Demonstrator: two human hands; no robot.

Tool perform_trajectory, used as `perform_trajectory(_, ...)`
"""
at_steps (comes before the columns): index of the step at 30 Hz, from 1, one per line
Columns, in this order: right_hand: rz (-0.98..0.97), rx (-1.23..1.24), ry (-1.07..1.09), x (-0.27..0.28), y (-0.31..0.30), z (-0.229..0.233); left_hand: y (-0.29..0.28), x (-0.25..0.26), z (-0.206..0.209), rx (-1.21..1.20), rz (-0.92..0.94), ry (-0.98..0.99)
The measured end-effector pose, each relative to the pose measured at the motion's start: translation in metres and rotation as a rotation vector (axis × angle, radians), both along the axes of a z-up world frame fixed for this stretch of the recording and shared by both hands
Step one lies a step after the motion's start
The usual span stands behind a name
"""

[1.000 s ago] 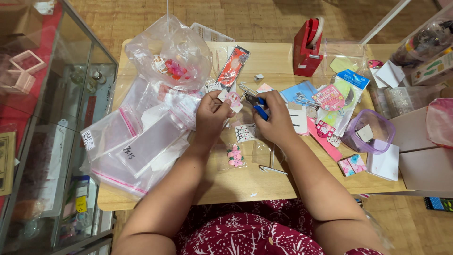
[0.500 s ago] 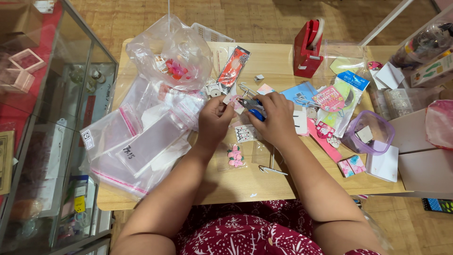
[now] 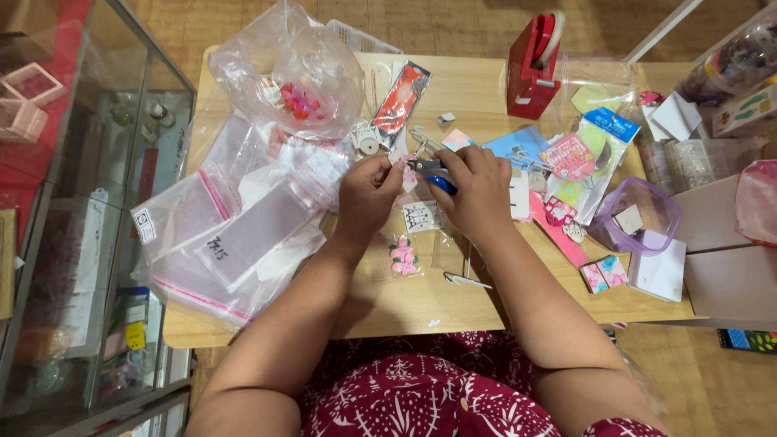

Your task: The person sits at a cluttered table and handles small packaged items, including hair accessories and a comb. They use pliers to remove a metal clip from a hair accessory, then place the accessory into a clear plastic bag. The person also briefly inspects a packaged comb and other small items before continuing to pack.

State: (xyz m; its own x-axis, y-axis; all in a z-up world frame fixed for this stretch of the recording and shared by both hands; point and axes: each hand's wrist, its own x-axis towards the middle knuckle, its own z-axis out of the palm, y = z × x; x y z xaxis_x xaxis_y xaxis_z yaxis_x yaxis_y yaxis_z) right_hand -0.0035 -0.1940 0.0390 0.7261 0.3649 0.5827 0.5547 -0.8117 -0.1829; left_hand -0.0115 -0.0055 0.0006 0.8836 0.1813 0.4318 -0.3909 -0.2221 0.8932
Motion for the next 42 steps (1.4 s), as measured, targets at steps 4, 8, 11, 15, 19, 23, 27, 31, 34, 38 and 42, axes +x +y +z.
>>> perform_trajectory(4, -0.035, 0.014, 0.015, -0.003, 0.001, -0.005, -0.001, 0.0, 0.003, -0.083, -0.061, 0.04)
perform_trajectory(8, -0.024, 0.096, 0.05, 0.0, 0.002, -0.011, 0.0, 0.0, 0.002, -0.054, -0.075, 0.033)
perform_trajectory(11, 0.011, 0.214, 0.128, 0.002, 0.002, -0.014, -0.002, 0.001, -0.001, -0.136, -0.111, 0.09)
perform_trajectory(15, 0.018, 0.386, 0.356, 0.007, -0.003, -0.009, -0.001, 0.005, -0.01, -0.228, -0.104, 0.188)
perform_trajectory(19, 0.099, 0.281, 0.204, 0.011, -0.003, -0.005, 0.003, 0.011, -0.019, 0.165, 0.09, -0.119)
perform_trajectory(23, 0.15, 0.235, 0.178, 0.009, -0.002, -0.005, 0.001, 0.006, -0.01, -0.205, -0.155, 0.132)
perform_trajectory(27, 0.099, 0.129, 0.187, 0.006, -0.001, -0.002, -0.001, 0.002, 0.001, -0.199, -0.159, 0.115)
perform_trajectory(31, 0.035, 0.054, 0.143, 0.003, 0.002, -0.001, 0.0, 0.001, 0.0, -0.116, -0.121, 0.095)
perform_trajectory(34, 0.017, 0.034, 0.111, 0.001, 0.003, -0.001, 0.0, 0.001, -0.001, -0.069, -0.078, 0.102)
perform_trajectory(38, 0.011, 0.027, 0.108, 0.001, 0.003, -0.002, 0.001, 0.001, -0.002, -0.026, -0.044, 0.06)
perform_trajectory(42, 0.086, 0.093, 0.135, 0.005, -0.003, -0.007, 0.001, 0.004, -0.005, -0.104, -0.04, 0.101)
